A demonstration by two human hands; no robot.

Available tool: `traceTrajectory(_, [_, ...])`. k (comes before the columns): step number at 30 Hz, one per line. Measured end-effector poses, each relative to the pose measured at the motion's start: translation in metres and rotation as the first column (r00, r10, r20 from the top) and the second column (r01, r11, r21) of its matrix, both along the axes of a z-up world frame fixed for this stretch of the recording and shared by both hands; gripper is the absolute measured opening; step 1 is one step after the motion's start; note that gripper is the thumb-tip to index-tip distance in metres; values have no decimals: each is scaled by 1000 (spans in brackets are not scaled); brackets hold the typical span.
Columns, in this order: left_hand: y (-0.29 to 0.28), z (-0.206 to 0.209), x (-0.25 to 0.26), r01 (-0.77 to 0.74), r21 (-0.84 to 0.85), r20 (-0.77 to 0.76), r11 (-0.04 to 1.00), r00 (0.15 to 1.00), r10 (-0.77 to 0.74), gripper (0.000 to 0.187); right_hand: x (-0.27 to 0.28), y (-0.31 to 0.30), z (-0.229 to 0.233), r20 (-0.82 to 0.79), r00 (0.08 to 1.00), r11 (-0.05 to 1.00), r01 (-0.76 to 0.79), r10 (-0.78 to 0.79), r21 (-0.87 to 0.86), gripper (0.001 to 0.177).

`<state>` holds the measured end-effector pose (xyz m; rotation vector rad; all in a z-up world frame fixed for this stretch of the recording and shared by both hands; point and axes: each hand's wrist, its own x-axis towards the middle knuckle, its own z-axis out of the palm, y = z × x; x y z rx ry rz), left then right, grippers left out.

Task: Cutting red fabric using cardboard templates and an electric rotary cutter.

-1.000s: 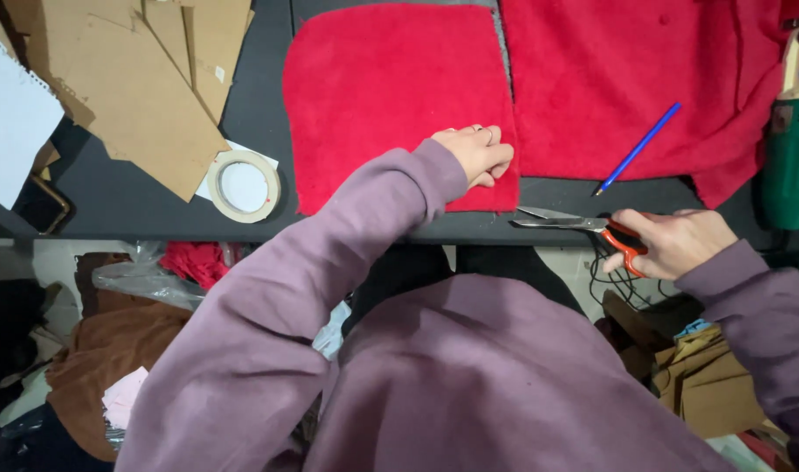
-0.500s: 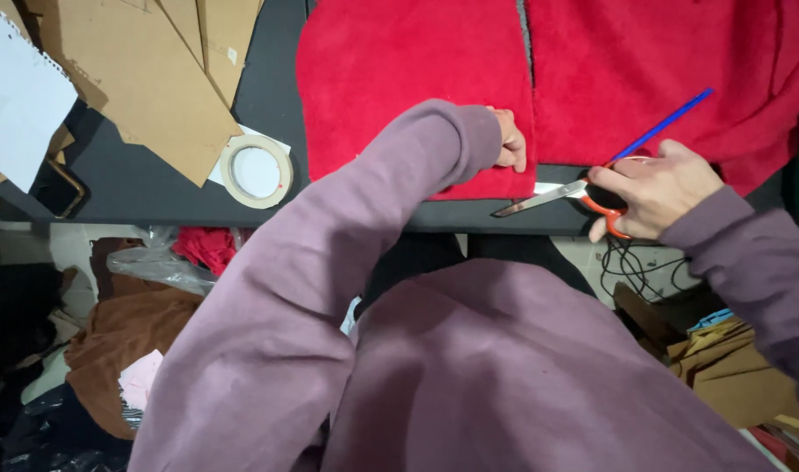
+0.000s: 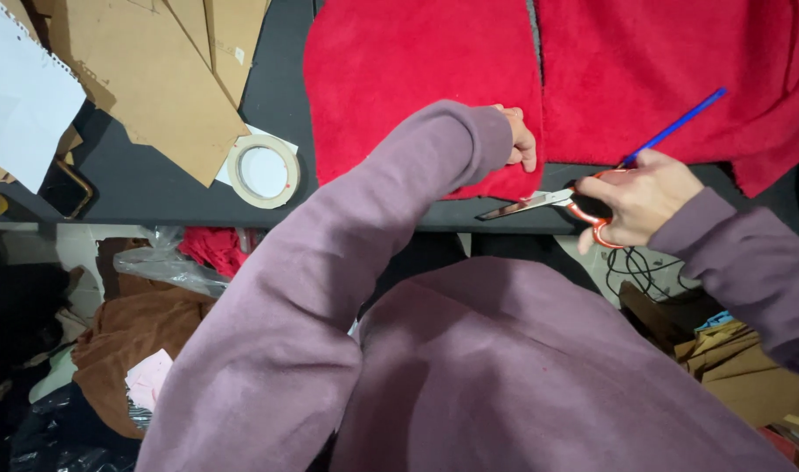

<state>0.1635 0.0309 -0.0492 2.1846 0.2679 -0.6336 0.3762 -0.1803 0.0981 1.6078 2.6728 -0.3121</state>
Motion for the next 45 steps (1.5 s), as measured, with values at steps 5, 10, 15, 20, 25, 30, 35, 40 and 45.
traceTrajectory(5, [3,30,-12,-66,-91,15,994,998,67,40,7,-13,-25,-22,1000,996,7,-5,91,53])
traceTrajectory(10, [1,-1,-6,-47,-16,227,999,973,49,36,12,-6,-19,18,1000,1000,16,-16,-4,49])
traceTrajectory(15, [8,15,-3,-11,-105,27,994,1000,14,45,-13,6,-16,110,994,1000,-1,-2,25,59])
traceTrajectory(20, [6,28,4,-22,-119,-102,993,995,10,68,-25,4,-27,1,1000,994,-22,22,110,47])
traceTrajectory(25, [7,39,0,-21,-125,-80,992,997,11,64,-22,0,-29,47,998,997,-37,34,70,54])
traceTrajectory(30, [1,20,-3,-106,-83,-6,991,994,105,52,-60,21,-3,-11,1000,997,-10,11,75,45])
traceTrajectory(35, [5,14,8,-84,-127,-148,988,987,65,55,-63,14,-28,-68,997,995,-14,21,102,47])
traceTrajectory(40, [17,98,-48,-189,-100,136,977,970,201,33,-50,16,-30,-5,998,997,-66,66,40,55])
traceTrajectory(45, [41,157,-144,-312,1,146,950,940,309,11,-67,34,5,-7,1000,995,-17,18,97,72])
